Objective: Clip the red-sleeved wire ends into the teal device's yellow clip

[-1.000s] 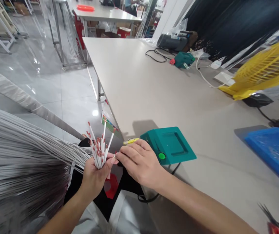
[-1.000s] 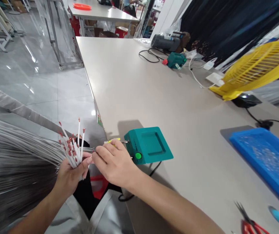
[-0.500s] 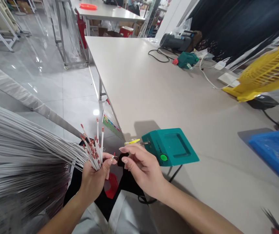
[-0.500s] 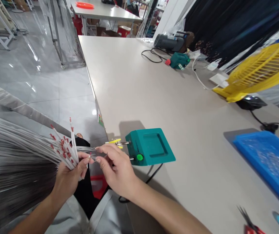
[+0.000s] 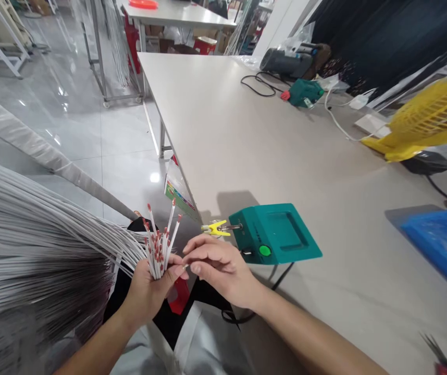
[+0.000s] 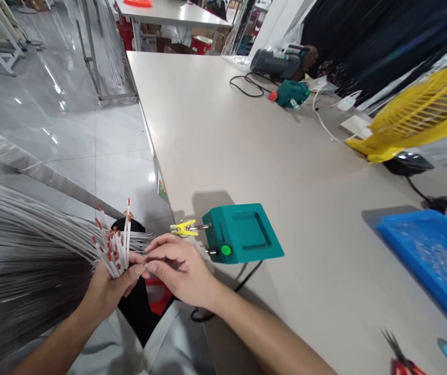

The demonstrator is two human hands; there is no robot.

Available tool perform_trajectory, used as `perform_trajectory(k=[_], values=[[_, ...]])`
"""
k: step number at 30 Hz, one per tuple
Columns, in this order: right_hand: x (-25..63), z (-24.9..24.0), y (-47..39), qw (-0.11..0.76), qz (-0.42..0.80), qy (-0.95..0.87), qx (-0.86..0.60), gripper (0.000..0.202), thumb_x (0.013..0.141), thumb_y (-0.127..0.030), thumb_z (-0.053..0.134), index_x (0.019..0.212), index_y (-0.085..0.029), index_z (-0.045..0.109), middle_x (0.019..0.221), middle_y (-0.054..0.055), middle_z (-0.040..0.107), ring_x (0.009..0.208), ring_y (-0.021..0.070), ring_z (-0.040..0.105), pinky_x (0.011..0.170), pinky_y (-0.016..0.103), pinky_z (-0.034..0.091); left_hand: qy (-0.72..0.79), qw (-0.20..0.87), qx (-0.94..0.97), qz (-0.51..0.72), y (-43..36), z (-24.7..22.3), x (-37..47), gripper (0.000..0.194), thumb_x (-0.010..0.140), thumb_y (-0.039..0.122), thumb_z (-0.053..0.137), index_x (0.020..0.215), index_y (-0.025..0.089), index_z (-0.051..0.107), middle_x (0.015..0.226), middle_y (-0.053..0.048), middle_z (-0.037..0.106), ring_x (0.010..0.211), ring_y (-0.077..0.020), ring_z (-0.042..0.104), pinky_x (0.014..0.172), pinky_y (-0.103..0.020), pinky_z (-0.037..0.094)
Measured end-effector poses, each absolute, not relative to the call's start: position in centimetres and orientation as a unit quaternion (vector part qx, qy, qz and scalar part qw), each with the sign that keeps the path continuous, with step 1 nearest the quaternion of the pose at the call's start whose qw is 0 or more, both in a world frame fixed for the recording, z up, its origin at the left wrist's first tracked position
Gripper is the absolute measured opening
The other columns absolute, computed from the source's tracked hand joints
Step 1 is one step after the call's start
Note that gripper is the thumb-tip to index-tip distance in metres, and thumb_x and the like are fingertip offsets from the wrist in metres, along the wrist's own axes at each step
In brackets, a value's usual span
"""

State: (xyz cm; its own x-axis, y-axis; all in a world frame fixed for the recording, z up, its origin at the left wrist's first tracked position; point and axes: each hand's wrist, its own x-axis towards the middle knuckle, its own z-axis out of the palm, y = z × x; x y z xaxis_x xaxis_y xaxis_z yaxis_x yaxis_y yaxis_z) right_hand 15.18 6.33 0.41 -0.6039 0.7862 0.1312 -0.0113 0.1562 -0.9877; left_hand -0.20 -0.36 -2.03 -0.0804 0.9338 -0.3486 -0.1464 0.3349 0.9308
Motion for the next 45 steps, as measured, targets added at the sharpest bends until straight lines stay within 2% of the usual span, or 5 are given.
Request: perform_trajectory(k=[10, 20, 24, 37, 45], values=[[14.8, 1.1, 6.3, 0.403, 0.468, -0.725, -0.305, 0.01, 0.075, -0.016, 0.063, 0.084, -0.016, 0.068, 0.075, 0.006, 0.066, 0.068, 0.0135, 0.061, 0.062, 0.025, 0.049, 0.58, 0.579, 0.393, 0.416, -0.6, -2.0, 0.1, 0.021, 0.073, 0.031, 0.061, 0.063, 0.013, 0.063, 0.042, 0.006, 0.043, 0.039, -0.0059, 0.037, 0.04, -0.018, 0.031], [15.1, 0.0, 6.1, 0.39, 0.525, -0.658, -0.373, 0.021, 0.084, -0.027, 0.053, 0.067, -0.017, 0.059, 0.068, 0.002, 0.059, 0.057, 0.0099, 0.054, 0.054, 0.022, 0.046, 0.603, 0.529, 0.222, 0.555, -0.4, -3.2, 0.2, 0.025, 0.074, 0.038, 0.063, 0.082, 0.014, 0.068, 0.065, -0.004, 0.069, 0.058, -0.0132, 0.063, 0.06, -0.024, 0.05], [14.9, -0.3, 5.8, 0.325, 0.5, -0.723, -0.349, 0.021, 0.086, -0.023, 0.048, 0.068, -0.017, 0.058, 0.068, 0.003, 0.059, 0.065, 0.0116, 0.054, 0.061, 0.023, 0.045, 0.586, 0.504, 0.177, 0.609, 0.0, -2.9, -0.1, 0.023, 0.075, 0.036, 0.063, 0.083, 0.015, 0.067, 0.066, -0.002, 0.068, 0.046, -0.0076, 0.055, 0.046, -0.019, 0.044], [14.6, -0.8, 5.4, 0.304, 0.414, -0.785, -0.347, 0.015, 0.083, -0.015, 0.047, 0.082, -0.016, 0.061, 0.076, 0.006, 0.059, 0.07, 0.0126, 0.054, 0.063, 0.024, 0.046, 0.651, 0.47, 0.313, 0.508, -0.1, -2.2, 0.7, 0.014, 0.07, 0.029, 0.064, 0.071, 0.015, 0.07, 0.043, 0.005, 0.045, 0.046, -0.0106, 0.045, 0.052, -0.023, 0.043], [14.9, 0.0, 6.6, 0.295, 0.473, -0.762, -0.331, 0.01, 0.079, -0.016, 0.055, 0.072, -0.017, 0.062, 0.069, 0.003, 0.06, 0.063, 0.011, 0.056, 0.056, 0.021, 0.046, 0.612, 0.521, 0.404, 0.438, 0.1, -1.7, 0.3, 0.014, 0.072, 0.027, 0.061, 0.071, 0.014, 0.068, 0.066, -0.003, 0.064, 0.07, -0.0181, 0.059, 0.067, -0.027, 0.046]])
